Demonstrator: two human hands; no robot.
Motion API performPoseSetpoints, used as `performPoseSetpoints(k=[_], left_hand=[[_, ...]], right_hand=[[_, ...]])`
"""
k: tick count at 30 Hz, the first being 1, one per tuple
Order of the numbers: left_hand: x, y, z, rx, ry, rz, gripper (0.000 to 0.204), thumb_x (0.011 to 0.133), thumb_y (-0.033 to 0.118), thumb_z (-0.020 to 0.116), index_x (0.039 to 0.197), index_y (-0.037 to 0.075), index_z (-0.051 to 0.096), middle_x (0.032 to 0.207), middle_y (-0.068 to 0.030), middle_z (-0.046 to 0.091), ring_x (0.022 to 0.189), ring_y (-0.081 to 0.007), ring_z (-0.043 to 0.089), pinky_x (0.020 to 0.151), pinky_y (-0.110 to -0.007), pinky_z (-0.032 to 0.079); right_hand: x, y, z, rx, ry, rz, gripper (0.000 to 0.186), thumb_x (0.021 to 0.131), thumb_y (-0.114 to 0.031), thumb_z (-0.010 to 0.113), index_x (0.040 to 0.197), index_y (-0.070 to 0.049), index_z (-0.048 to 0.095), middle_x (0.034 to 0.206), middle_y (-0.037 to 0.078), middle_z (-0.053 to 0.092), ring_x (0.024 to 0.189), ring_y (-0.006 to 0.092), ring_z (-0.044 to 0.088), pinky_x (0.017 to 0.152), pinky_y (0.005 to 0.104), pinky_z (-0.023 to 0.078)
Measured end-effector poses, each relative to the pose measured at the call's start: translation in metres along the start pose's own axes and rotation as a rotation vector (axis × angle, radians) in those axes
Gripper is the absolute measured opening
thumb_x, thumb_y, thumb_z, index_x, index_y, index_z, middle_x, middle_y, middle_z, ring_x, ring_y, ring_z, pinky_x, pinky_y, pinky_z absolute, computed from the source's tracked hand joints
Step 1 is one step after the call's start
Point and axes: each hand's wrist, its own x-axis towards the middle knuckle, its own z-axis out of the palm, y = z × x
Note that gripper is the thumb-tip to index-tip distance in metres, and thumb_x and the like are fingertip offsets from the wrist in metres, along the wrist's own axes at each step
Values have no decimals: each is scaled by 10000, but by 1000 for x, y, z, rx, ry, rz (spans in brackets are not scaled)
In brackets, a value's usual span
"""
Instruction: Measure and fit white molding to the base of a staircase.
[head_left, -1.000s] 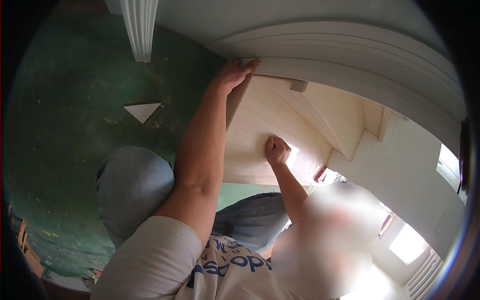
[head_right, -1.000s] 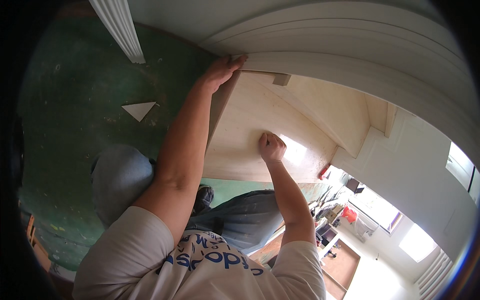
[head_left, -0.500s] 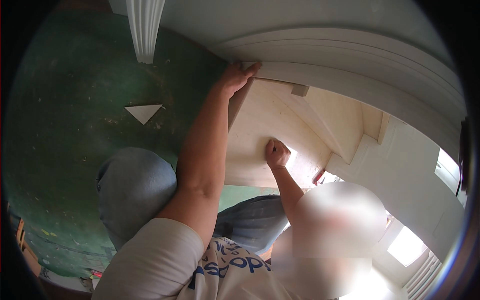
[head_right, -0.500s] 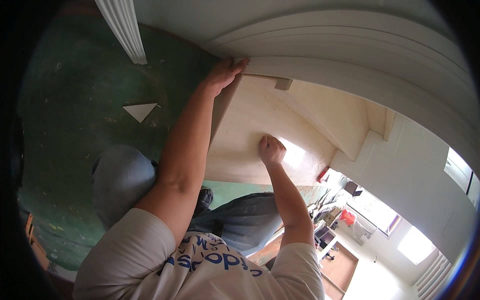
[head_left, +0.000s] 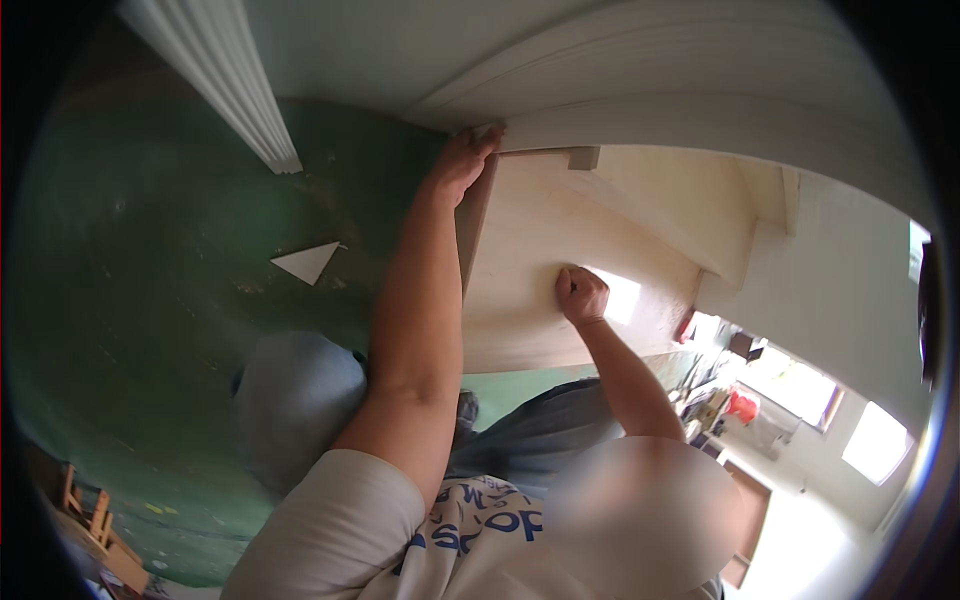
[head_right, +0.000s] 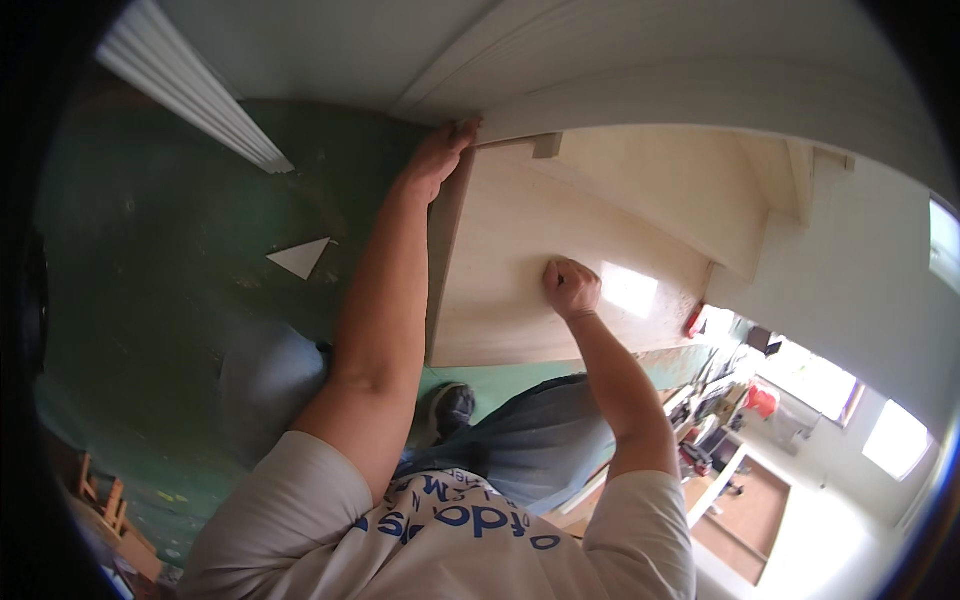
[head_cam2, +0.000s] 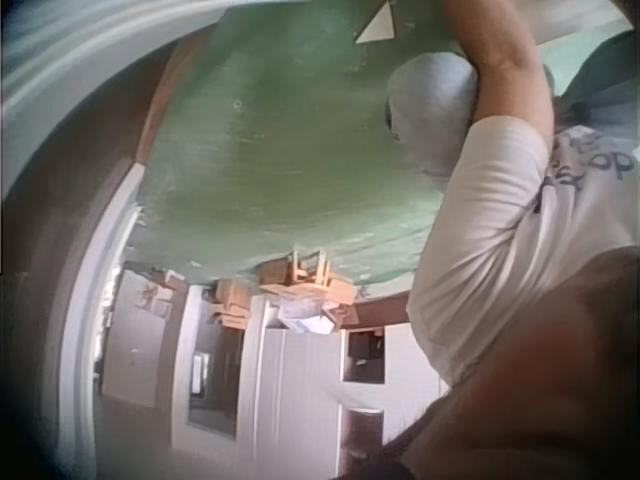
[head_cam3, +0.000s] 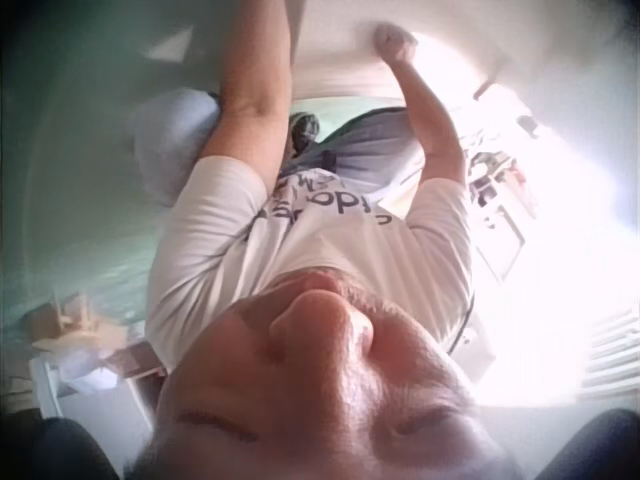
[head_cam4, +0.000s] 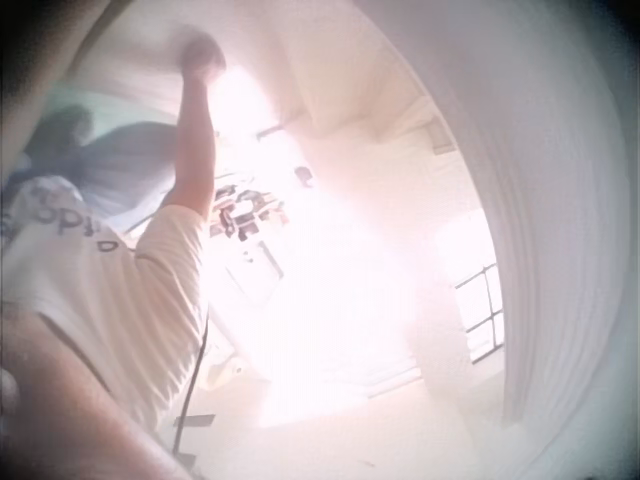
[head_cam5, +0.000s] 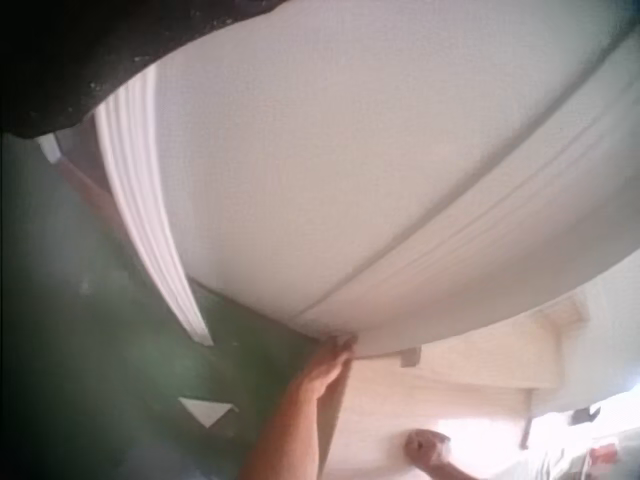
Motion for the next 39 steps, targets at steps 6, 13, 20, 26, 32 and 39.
performPoseSetpoints(k=[6,13,20,26,32,39], left_hand=[[-9,19,12,-59,-76,-10,877,968,593,616,1563,-5,375,1624,-161,384,1497,-293,347,1222,-376,252],[-6,14,14,-41,-34,-151,826,993,586,598,1553,11,403,1622,-99,405,1491,-245,355,1222,-382,243],[0,14,5,-151,-14,-147,744,1013,540,597,1512,8,449,1569,-102,460,1428,-230,436,1203,-379,312],[4,9,7,-234,-15,-191,668,995,562,594,1424,55,516,1430,-59,590,1298,-232,564,1130,-403,440],[4,0,14,-220,-21,-158,645,1026,533,563,1417,23,510,1403,-71,598,1279,-237,564,1110,-383,445],[15,-3,-7,-185,-35,-161,630,1036,506,566,1422,12,502,1411,-68,592,1273,-243,571,1097,-402,460]], right_hand=[[1,7,-10,2,14,60,213,878,-211,662,692,-111,692,702,93,684,619,320,673,568,422,552],[-4,17,-8,63,45,35,269,853,-189,665,605,-106,601,640,81,634,579,305,641,539,420,526],[0,11,-7,67,75,36,277,872,-223,658,622,-107,637,667,68,664,618,298,668,574,421,555],[-4,23,0,81,92,7,269,883,-246,635,646,-119,625,687,25,662,663,261,666,610,401,554],[-16,33,5,99,64,58,309,890,-251,627,615,-123,570,622,17,584,621,255,628,573,394,517],[-14,32,7,151,105,33,305,893,-269,645,630,-127,584,641,21,593,624,254,631,586,390,523]])
